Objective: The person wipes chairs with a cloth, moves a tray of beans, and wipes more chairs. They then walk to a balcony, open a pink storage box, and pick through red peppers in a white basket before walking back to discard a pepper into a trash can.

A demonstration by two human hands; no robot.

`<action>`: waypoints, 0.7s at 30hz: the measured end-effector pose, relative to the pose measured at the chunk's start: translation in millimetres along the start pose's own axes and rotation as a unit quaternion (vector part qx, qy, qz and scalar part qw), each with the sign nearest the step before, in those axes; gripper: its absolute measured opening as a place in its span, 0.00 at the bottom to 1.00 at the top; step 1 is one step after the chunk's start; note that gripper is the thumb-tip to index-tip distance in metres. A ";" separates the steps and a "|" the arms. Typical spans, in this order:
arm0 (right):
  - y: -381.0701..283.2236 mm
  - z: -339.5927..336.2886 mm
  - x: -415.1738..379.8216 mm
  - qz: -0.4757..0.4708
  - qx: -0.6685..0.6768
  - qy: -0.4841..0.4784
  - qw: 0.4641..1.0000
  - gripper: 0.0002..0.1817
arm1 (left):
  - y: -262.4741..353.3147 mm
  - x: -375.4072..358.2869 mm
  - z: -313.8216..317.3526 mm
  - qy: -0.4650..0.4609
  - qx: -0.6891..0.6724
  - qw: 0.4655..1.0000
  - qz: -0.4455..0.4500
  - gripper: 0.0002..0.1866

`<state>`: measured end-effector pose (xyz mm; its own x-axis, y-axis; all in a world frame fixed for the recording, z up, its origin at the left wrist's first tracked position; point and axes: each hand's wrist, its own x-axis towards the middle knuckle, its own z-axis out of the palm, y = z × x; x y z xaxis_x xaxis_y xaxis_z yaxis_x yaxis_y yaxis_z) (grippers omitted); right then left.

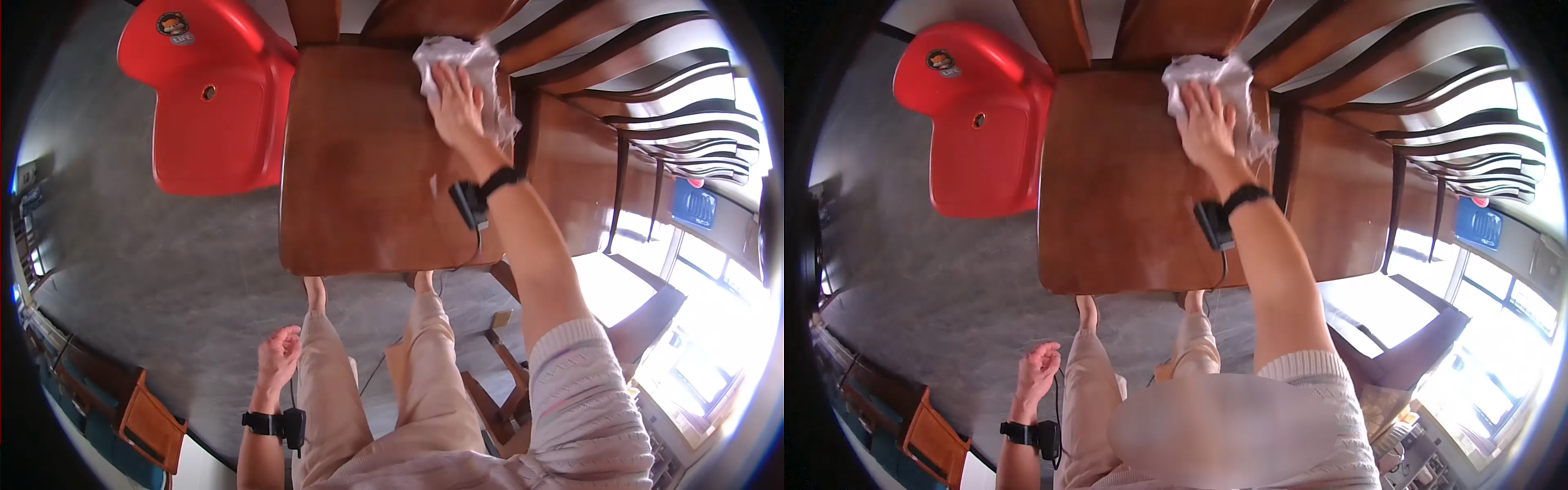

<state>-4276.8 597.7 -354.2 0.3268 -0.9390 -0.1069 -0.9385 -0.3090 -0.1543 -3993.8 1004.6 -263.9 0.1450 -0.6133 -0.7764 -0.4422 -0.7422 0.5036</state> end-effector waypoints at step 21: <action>-46.3 -1.7 -159.3 -0.086 0.077 -0.084 0.990 0.31 | 84.4 -0.1 13.4 0.006 0.084 0.992 0.090 0.11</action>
<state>-4285.6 761.4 -328.3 0.5063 -0.8325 -0.2252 -0.8435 -0.4238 -0.3300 -4043.0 945.7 -226.5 0.0612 -0.7354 -0.6749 -0.6024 -0.5663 0.5625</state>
